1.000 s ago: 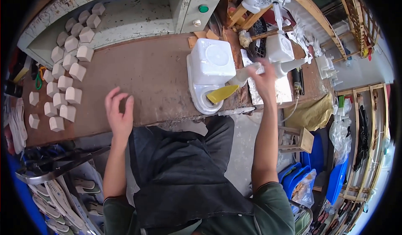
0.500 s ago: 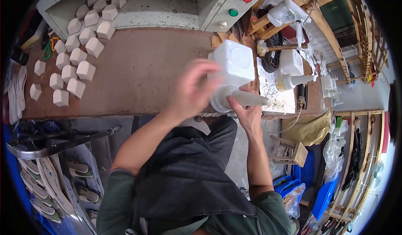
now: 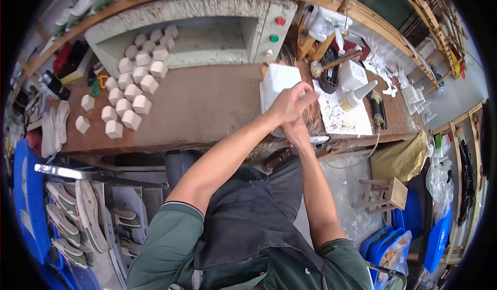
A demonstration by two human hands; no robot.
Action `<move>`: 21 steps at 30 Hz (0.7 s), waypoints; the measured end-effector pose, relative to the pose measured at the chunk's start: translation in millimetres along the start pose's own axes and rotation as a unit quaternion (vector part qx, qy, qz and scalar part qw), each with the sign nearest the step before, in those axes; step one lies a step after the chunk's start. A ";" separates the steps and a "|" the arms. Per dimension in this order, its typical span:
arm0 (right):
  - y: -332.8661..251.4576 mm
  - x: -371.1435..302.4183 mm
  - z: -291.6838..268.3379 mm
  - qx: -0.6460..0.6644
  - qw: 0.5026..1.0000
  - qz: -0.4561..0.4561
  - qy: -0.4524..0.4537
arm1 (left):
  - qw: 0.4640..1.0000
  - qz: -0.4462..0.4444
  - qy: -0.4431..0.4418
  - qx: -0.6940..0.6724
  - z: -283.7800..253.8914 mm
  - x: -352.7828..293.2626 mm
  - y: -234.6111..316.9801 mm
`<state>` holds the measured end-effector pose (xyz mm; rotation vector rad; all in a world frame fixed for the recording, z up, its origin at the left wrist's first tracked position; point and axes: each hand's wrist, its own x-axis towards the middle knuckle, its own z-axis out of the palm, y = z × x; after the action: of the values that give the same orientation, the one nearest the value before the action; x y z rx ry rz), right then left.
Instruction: Applying adhesive to shoe heel components and arranging soles on drying racks in a shoe factory.
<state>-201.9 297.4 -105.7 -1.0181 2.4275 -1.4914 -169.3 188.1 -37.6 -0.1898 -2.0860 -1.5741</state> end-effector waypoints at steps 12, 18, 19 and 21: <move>-26.6 -5.0 -24.4 -0.077 0.983 0.162 0.023 | 0.918 -0.049 0.147 0.365 -106.8 -143.1 -68.4; -12.3 -20.0 -51.6 0.006 0.996 0.088 0.029 | 0.905 -0.107 0.161 0.378 -95.0 -78.1 -83.7; -13.5 -26.2 -56.6 0.029 0.997 0.070 0.033 | 0.924 -0.123 0.186 0.310 -88.8 -59.5 -85.6; -10.0 -37.4 -72.3 0.005 0.998 0.045 0.048 | 0.937 -0.129 0.213 0.245 -82.4 -16.7 -91.3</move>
<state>-199.0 370.9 -69.6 -0.8415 2.4915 -1.5534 -166.2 85.9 -107.9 0.5725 -2.1196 -1.0464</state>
